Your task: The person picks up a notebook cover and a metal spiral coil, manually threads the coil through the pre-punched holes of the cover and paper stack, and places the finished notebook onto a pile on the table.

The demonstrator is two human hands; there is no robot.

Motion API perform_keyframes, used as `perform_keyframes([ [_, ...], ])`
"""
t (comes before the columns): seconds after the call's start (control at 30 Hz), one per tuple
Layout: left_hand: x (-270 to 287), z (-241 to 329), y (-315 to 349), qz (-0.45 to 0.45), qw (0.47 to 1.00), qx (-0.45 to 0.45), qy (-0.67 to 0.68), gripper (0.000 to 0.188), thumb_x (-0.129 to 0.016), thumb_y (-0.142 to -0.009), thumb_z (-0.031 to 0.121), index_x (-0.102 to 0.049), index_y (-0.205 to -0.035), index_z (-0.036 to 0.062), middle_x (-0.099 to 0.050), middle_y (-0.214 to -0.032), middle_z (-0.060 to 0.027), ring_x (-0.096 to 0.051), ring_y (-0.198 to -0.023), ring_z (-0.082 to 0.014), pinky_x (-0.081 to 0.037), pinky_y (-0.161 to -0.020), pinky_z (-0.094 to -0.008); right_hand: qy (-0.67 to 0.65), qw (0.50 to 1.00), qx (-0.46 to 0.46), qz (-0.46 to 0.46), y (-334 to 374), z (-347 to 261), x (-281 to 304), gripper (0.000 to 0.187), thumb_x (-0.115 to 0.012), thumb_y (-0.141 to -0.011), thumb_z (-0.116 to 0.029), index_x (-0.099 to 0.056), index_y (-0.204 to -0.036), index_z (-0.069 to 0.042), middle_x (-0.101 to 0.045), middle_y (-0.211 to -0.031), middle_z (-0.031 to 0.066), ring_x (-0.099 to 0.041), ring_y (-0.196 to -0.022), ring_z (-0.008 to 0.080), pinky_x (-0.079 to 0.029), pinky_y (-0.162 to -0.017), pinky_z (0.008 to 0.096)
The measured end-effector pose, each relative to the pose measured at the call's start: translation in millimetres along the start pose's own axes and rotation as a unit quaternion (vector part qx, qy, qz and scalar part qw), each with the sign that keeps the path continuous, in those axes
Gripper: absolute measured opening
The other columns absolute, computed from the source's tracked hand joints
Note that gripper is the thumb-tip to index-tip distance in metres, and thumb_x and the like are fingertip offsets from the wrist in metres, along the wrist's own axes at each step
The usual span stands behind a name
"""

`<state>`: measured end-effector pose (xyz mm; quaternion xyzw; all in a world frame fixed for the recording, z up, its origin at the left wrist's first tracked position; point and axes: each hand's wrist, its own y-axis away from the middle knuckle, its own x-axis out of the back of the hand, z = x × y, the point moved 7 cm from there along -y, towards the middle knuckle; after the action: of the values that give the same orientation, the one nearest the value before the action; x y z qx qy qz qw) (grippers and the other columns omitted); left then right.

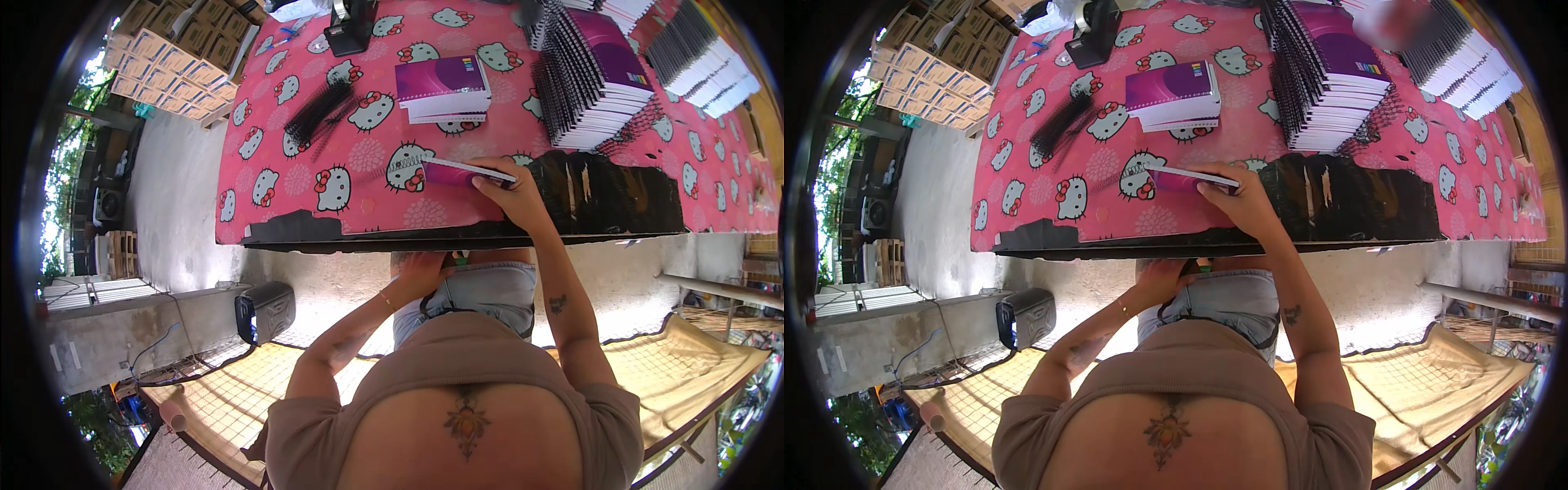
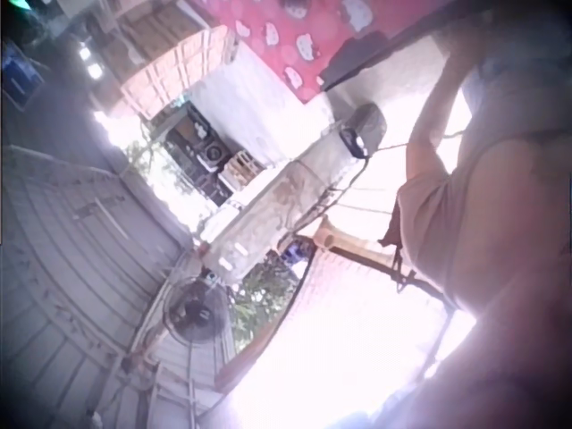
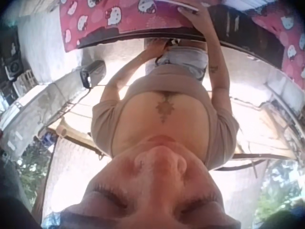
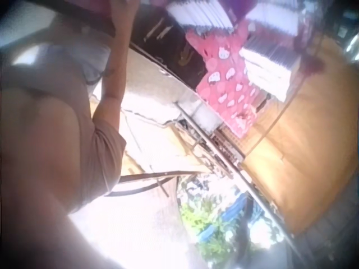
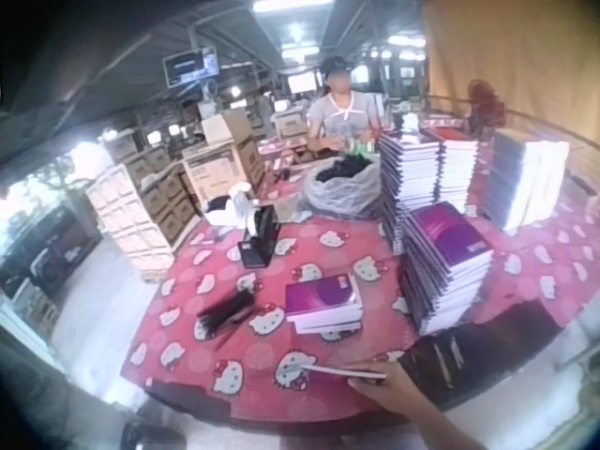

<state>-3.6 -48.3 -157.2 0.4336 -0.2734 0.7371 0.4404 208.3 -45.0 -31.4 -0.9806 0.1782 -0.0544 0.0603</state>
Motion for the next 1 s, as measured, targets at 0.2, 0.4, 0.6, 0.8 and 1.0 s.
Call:
perform_keyframes([
  [0.2,-2.9,-49.2,29.6,0.003,0.99,0.141,-0.023,0.034,-0.064,-0.085,0.016,-0.06,-0.118,0.008,-0.065,-0.1,-0.0206,-0.065,-0.091,-0.0438,-0.051,-0.082,-0.0539,-0.011,1.0,-0.005,-0.002,0.5,3.3,-1.2,0.03,-0.069,-0.089,-0.003,-0.07,-0.119,-0.005,-0.065,-0.09,-0.0025,-0.046,-0.076,0.0057,-0.039,-0.069,0.0217],
  [0.4,27.0,-105.2,160.8,-0.204,0.908,0.366,-0.03,0.032,-0.06,-0.094,0.03,-0.068,-0.112,0.0036,-0.071,-0.096,-0.0197,-0.068,-0.092,-0.0384,-0.053,-0.079,-0.0476,-0.021,1.0,-0.01,-0.007,-1.4,-4.4,-4.1,0.03,-0.069,-0.089,-0.003,-0.071,-0.119,-0.007,-0.066,-0.094,-0.0021,-0.048,-0.078,0.0064,-0.04,-0.07,0.0226],
  [0.6,194.4,-8.0,20.4,0.162,0.956,0.051,0.238,0.009,-0.065,-0.091,0.002,-0.07,-0.097,-0.0022,-0.07,-0.086,-0.0126,-0.067,-0.079,-0.0221,-0.051,-0.074,-0.0344,-0.007,1.0,-0.02,-0.021,0.4,3.2,0.5,0.032,-0.068,-0.089,0.0,-0.071,-0.12,-0.008,-0.07,-0.103,0.0002,-0.054,-0.086,0.0076,-0.044,-0.077,0.0229],
  [0.8,233.1,-17.9,-82.0,0.188,0.979,-0.083,0.016,0.019,-0.07,-0.089,0.009,-0.068,-0.106,0.0021,-0.067,-0.087,-0.0123,-0.064,-0.079,-0.0316,-0.05,-0.072,-0.038,-0.018,0.998,-0.023,-0.05,-0.5,-1.0,-4.5,0.031,-0.07,-0.088,-0.001,-0.07,-0.119,-0.005,-0.07,-0.105,0.0013,-0.057,-0.091,0.0084,-0.045,-0.083,0.0233],
  [1.0,237.3,-0.8,-97.4,0.175,0.976,-0.08,0.103,0.015,-0.069,-0.09,0.008,-0.068,-0.104,0.0022,-0.065,-0.086,-0.0102,-0.064,-0.076,-0.0252,-0.049,-0.063,-0.0323,0.009,0.999,-0.025,-0.033,-5.4,2.8,2.9,0.029,-0.069,-0.089,-0.001,-0.07,-0.118,-0.005,-0.068,-0.098,0.0009,-0.054,-0.085,0.0069,-0.043,-0.079,0.0216],
])
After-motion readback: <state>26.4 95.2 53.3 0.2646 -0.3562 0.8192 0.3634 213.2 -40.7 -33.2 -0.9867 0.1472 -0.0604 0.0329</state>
